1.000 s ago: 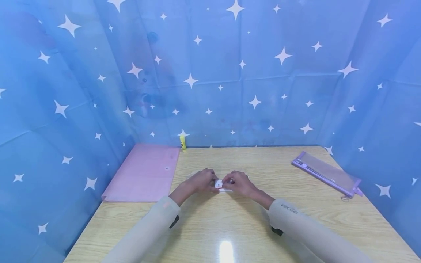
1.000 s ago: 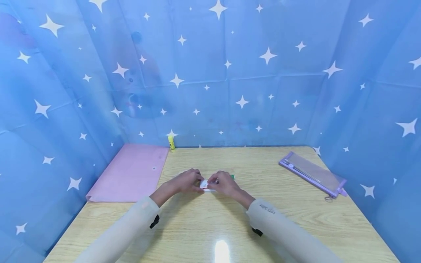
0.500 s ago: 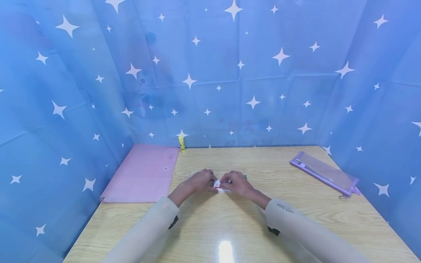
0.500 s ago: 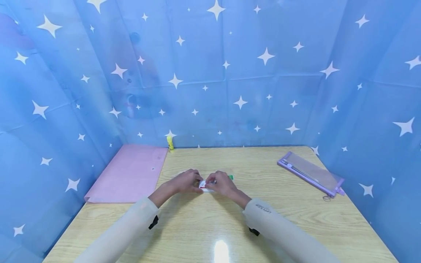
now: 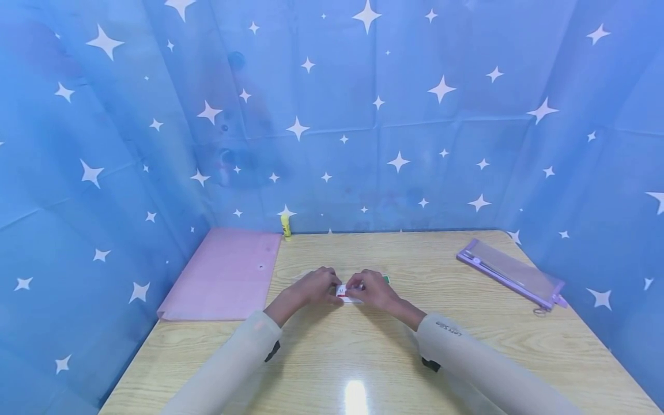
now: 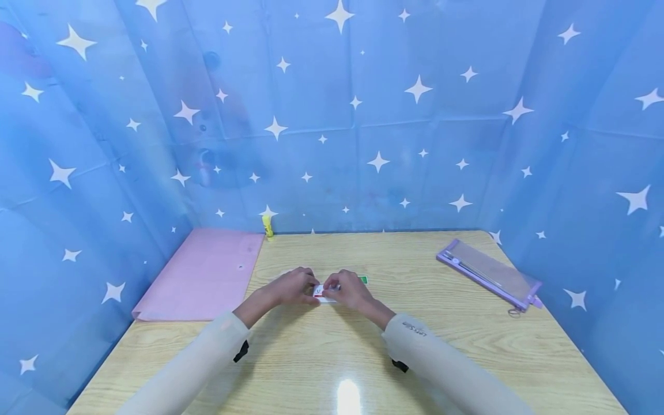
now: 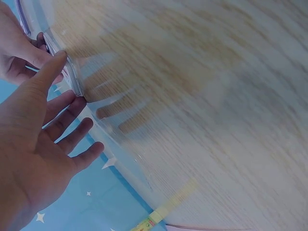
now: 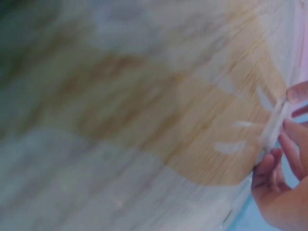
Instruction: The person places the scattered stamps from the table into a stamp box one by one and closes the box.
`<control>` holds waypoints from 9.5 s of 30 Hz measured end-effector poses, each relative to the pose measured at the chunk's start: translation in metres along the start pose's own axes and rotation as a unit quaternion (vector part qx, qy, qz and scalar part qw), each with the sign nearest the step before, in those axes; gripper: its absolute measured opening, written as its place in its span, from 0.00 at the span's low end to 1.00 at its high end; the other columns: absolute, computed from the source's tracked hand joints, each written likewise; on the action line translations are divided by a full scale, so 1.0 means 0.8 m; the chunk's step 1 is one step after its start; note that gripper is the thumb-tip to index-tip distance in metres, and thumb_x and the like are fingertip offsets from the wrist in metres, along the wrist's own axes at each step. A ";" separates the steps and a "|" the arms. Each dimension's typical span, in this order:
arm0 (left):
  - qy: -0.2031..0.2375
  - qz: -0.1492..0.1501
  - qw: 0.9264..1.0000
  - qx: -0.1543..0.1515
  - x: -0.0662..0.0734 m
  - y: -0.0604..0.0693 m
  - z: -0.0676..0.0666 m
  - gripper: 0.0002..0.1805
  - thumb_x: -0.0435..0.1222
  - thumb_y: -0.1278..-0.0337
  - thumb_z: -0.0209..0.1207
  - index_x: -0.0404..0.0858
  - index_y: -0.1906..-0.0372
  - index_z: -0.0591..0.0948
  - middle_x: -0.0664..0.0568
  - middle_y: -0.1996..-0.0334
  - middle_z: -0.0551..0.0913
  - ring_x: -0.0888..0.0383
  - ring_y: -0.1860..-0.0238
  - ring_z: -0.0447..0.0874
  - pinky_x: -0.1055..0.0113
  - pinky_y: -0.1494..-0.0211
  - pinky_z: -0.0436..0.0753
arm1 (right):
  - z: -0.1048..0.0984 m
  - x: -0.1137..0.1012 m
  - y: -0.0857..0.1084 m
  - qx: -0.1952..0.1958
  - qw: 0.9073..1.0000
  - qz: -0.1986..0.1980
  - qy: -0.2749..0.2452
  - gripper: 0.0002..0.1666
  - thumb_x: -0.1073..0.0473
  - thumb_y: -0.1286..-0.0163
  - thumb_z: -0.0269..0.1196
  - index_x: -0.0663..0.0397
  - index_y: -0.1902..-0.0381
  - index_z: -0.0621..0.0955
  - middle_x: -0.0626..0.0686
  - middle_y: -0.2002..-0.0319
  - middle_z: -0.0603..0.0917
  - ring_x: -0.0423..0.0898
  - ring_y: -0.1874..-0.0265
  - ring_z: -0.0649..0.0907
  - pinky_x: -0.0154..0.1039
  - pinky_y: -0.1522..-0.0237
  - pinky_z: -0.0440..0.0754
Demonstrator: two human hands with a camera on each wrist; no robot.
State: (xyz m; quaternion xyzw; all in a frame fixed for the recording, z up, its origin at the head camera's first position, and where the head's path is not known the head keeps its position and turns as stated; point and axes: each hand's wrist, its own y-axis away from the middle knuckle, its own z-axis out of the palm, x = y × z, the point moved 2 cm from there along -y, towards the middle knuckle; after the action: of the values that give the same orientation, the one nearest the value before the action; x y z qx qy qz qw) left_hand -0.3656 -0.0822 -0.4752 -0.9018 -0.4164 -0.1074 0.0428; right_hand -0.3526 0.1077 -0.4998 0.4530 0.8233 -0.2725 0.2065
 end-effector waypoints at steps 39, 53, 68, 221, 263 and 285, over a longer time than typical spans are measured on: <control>-0.009 0.027 1.000 0.007 -0.001 -0.001 0.000 0.23 0.47 0.44 0.76 0.40 0.46 0.89 0.53 0.57 0.85 0.61 0.59 0.78 0.69 0.54 0.81 | -0.002 -0.002 0.000 0.001 1.000 -0.006 0.010 0.04 0.61 0.33 0.72 0.52 0.62 0.90 0.47 0.67 0.86 0.42 0.66 0.80 0.36 0.64 0.79; -0.009 0.015 1.000 0.007 0.000 -0.002 -0.001 0.23 0.47 0.44 0.75 0.41 0.46 0.89 0.53 0.56 0.85 0.61 0.59 0.79 0.69 0.53 0.81 | -0.003 -0.002 0.001 0.002 1.000 -0.019 0.006 0.04 0.61 0.33 0.72 0.54 0.61 0.90 0.47 0.67 0.86 0.44 0.65 0.81 0.36 0.63 0.80; -0.016 0.008 1.000 0.005 -0.001 -0.002 0.001 0.26 0.49 0.44 0.75 0.41 0.44 0.88 0.54 0.54 0.85 0.61 0.56 0.80 0.68 0.50 0.82 | -0.006 -0.003 0.004 -0.001 1.000 -0.026 -0.001 0.04 0.63 0.32 0.71 0.55 0.60 0.89 0.49 0.67 0.87 0.45 0.65 0.83 0.36 0.62 0.84; 0.004 -0.018 1.000 0.013 -0.001 0.001 -0.001 0.28 0.51 0.46 0.76 0.41 0.43 0.87 0.56 0.54 0.85 0.62 0.57 0.81 0.67 0.48 0.82 | -0.038 0.025 0.025 -0.026 1.000 -0.008 0.004 0.10 0.58 0.32 0.72 0.56 0.55 0.88 0.47 0.65 0.85 0.38 0.70 0.80 0.32 0.69 0.79; -0.003 -0.014 1.000 0.011 0.000 0.001 0.000 0.27 0.50 0.45 0.76 0.41 0.44 0.87 0.55 0.54 0.86 0.61 0.55 0.83 0.66 0.46 0.83 | -0.039 0.023 0.024 -0.021 1.000 -0.012 0.016 0.07 0.60 0.30 0.71 0.54 0.55 0.89 0.46 0.65 0.83 0.38 0.72 0.77 0.33 0.70 0.77; -0.004 -0.015 1.000 0.012 -0.002 -0.001 0.000 0.27 0.51 0.45 0.75 0.41 0.44 0.88 0.55 0.55 0.86 0.61 0.58 0.82 0.66 0.48 0.82 | -0.037 0.021 0.027 -0.026 0.999 -0.019 0.027 0.04 0.64 0.30 0.70 0.55 0.59 0.90 0.45 0.68 0.82 0.39 0.71 0.76 0.32 0.71 0.75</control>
State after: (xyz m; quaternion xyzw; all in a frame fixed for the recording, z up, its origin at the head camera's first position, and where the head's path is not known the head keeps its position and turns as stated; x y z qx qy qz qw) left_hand -0.3670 -0.0831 -0.4759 -0.8955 -0.4309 -0.0998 0.0502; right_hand -0.3456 0.1467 -0.4926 0.4385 0.8440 -0.2428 0.1910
